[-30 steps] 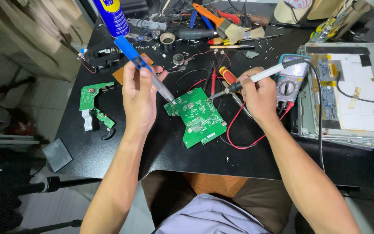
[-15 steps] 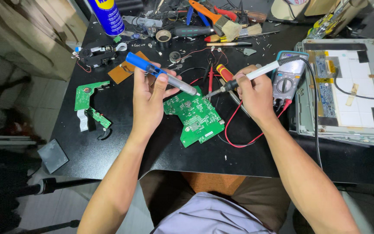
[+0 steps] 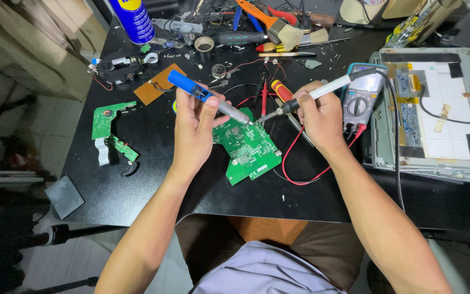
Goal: The person solders components onto a green circuit board while using a desoldering pump to remove excess solder.
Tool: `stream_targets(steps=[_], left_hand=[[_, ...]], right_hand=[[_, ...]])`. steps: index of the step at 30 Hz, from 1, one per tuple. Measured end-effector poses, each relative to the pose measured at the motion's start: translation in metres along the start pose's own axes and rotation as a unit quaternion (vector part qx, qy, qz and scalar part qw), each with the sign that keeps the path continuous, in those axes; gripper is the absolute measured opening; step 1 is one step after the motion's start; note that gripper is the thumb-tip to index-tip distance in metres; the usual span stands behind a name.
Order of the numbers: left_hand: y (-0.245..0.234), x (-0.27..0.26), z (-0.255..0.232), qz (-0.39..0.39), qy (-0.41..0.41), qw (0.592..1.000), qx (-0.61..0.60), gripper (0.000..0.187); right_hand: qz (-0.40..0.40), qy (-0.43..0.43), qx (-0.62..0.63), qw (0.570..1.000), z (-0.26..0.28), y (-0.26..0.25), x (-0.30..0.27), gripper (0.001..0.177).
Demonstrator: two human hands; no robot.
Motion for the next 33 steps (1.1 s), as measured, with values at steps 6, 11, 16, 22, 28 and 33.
stream_targets(steps=[6, 11, 16, 22, 28, 33], left_hand=[[0.001, -0.001, 0.000, -0.001, 0.007, 1.000, -0.006, 0.030], [0.001, -0.001, 0.000, 0.001, 0.005, 1.000, -0.007, 0.030], [0.002, -0.001, 0.002, 0.003, 0.001, 1.000, -0.005, 0.031], [0.003, -0.001, 0.003, 0.002, -0.004, 1.000, -0.010, 0.033], [0.019, -0.015, -0.022, -0.017, 0.099, 0.988, 0.116, 0.025], [0.025, -0.016, -0.021, -0.027, 0.078, 0.987, 0.136, 0.022]], right_hand=[[-0.003, 0.005, -0.004, 1.000, 0.003, 0.000, 0.000, 0.014], [-0.002, -0.001, -0.001, 1.000, 0.004, 0.001, 0.001, 0.014], [-0.001, -0.001, -0.005, 1.000, 0.004, 0.000, 0.001, 0.014], [0.000, -0.003, 0.000, 1.000, 0.003, 0.001, 0.000, 0.014], [0.001, 0.010, 0.014, 1.000, -0.002, 0.001, 0.000, 0.015], [-0.003, 0.002, 0.011, 1.000, -0.001, 0.000, -0.003, 0.013]])
Point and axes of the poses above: each hand's wrist, its own x-axis towards the middle knuckle, its own y-axis out of the palm, z = x × y, the point moved 9 cm from there along x, towards the middle knuckle, and after that the axes turned 15 degrees about -y, right-handed, at the moved point
